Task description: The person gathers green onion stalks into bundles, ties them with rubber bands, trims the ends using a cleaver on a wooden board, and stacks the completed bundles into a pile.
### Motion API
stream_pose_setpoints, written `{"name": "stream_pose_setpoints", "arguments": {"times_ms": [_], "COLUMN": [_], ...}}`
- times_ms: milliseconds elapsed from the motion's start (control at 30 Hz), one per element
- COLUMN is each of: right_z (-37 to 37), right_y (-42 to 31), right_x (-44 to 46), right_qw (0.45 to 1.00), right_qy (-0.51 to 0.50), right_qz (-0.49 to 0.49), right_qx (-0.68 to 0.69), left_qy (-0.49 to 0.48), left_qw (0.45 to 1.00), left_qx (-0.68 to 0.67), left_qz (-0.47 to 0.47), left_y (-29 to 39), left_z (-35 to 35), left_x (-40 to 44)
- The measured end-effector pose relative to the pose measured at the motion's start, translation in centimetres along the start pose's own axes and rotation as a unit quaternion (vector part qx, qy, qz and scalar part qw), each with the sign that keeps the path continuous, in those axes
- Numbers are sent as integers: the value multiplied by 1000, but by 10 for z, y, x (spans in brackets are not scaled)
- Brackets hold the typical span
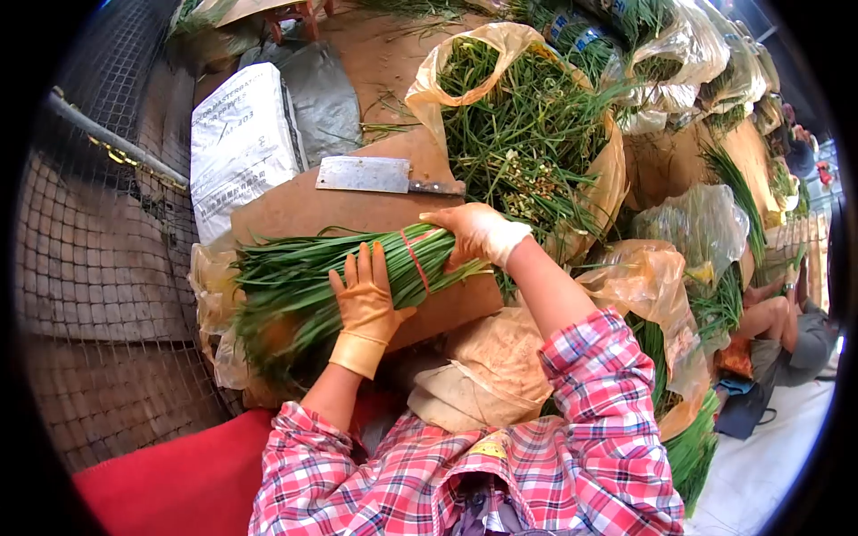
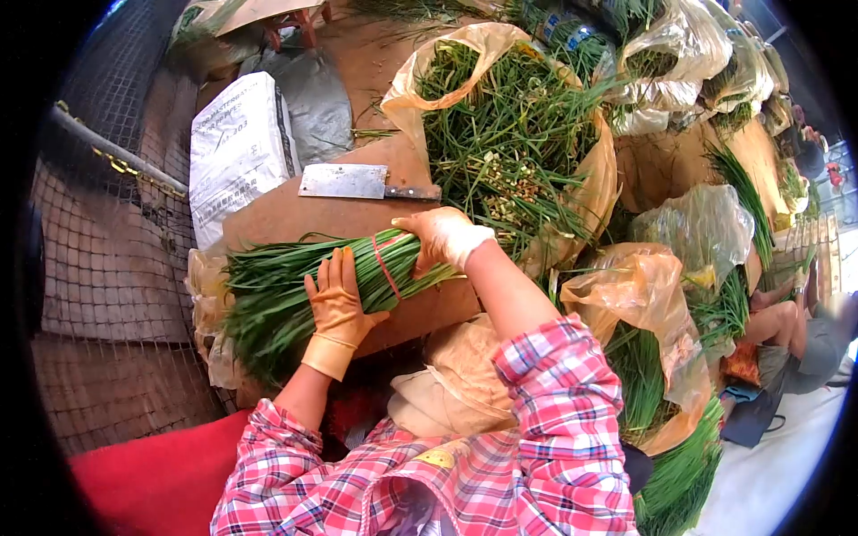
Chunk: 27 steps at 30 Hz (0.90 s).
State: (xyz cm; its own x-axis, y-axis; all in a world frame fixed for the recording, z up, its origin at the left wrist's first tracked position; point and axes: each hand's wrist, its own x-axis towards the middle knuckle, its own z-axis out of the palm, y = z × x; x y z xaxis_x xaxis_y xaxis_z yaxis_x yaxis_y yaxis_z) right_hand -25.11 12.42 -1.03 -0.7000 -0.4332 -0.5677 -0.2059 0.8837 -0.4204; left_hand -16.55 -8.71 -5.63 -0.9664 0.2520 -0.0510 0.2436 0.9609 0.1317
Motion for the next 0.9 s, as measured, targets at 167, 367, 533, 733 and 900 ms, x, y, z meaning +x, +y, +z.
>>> {"name": "stream_pose_setpoints", "arguments": {"times_ms": [167,367,533,733,900], "right_z": [7,18,12,-7,6], "right_y": [-7,-37,-51,-83,-60], "right_x": [-50,-10,3,-16,-8], "right_qw": [891,937,931,933,993], "right_qy": [431,300,198,84,-1], "right_qz": [-122,-68,53,103,16], "right_qx": [78,-165,-301,-334,-119], "left_qy": [-1,-34,-12,-52,-47], "left_qw": [1000,999,996,995,996], "left_qx": [-14,11,-2,-2,-11], "left_qz": [23,36,91,83,72], "left_y": [-4,-1,3,26,26], "left_z": [-3,-21,-47,-24,-17], "left_x": [2,-1,9,27,26]}}
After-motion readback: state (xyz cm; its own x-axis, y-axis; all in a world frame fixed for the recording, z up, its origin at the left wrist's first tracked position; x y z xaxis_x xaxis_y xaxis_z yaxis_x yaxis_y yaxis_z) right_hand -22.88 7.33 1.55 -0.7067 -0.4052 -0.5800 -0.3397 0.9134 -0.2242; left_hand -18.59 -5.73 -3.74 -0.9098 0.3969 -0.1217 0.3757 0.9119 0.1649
